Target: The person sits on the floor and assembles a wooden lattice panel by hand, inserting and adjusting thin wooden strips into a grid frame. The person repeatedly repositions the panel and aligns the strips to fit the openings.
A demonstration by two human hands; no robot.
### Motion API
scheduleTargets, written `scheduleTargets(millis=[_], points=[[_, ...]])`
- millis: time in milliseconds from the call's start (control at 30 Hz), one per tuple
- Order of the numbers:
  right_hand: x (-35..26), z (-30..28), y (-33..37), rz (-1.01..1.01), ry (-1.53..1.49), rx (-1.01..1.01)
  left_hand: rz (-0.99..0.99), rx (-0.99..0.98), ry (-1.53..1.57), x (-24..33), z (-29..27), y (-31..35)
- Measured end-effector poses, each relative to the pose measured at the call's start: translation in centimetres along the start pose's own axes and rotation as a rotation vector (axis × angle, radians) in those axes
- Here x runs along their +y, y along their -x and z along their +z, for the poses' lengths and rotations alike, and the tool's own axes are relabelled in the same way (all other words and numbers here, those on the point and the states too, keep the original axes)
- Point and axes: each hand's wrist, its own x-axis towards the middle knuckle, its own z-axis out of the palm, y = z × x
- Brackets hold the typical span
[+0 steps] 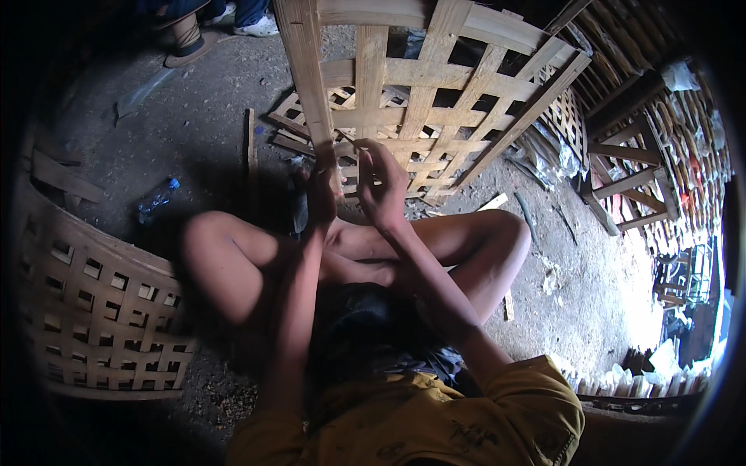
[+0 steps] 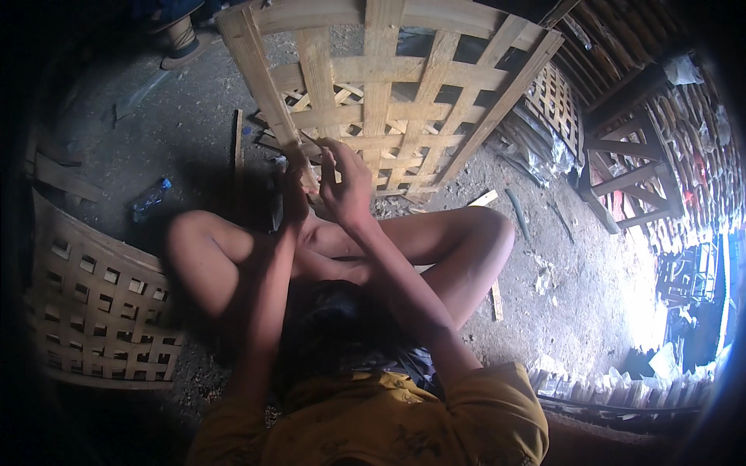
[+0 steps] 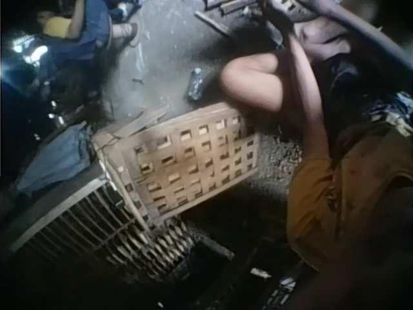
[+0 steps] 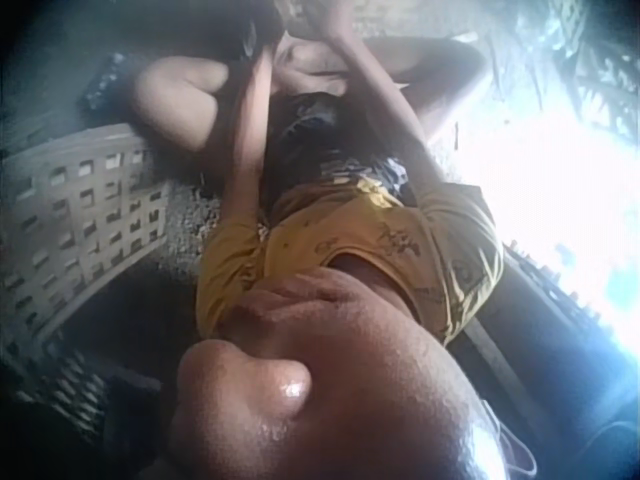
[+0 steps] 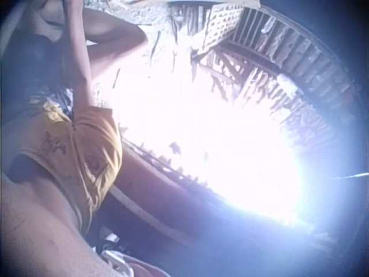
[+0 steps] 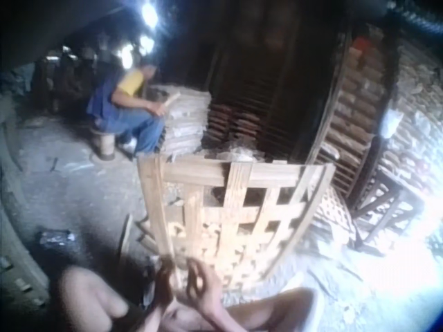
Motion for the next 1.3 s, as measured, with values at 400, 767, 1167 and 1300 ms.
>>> scheduleTargets(millis=[400, 767, 1167, 1300], points=[[0.8, -1.2, 0.6, 0.032, 0.092, 0.016, -0.056, -0.048, 0.092, 0.9, 1.1, 0.0], [0.2, 0.2, -0.1, -0.082, 0.090, -0.029, 0.044, -0.004, -0.189, 1.2, 0.0, 0.2], [1.3, -0.3, -0.4, -0.060, 0.152, -0.133, -0.054, -0.079, 0.019, 2.6, -0.4, -0.2], [0.1, -0.5, -1.0, -0.106, 0.182, -0.112, -0.020, -0.049, -0.012, 3.3, -0.1, 0.2]])
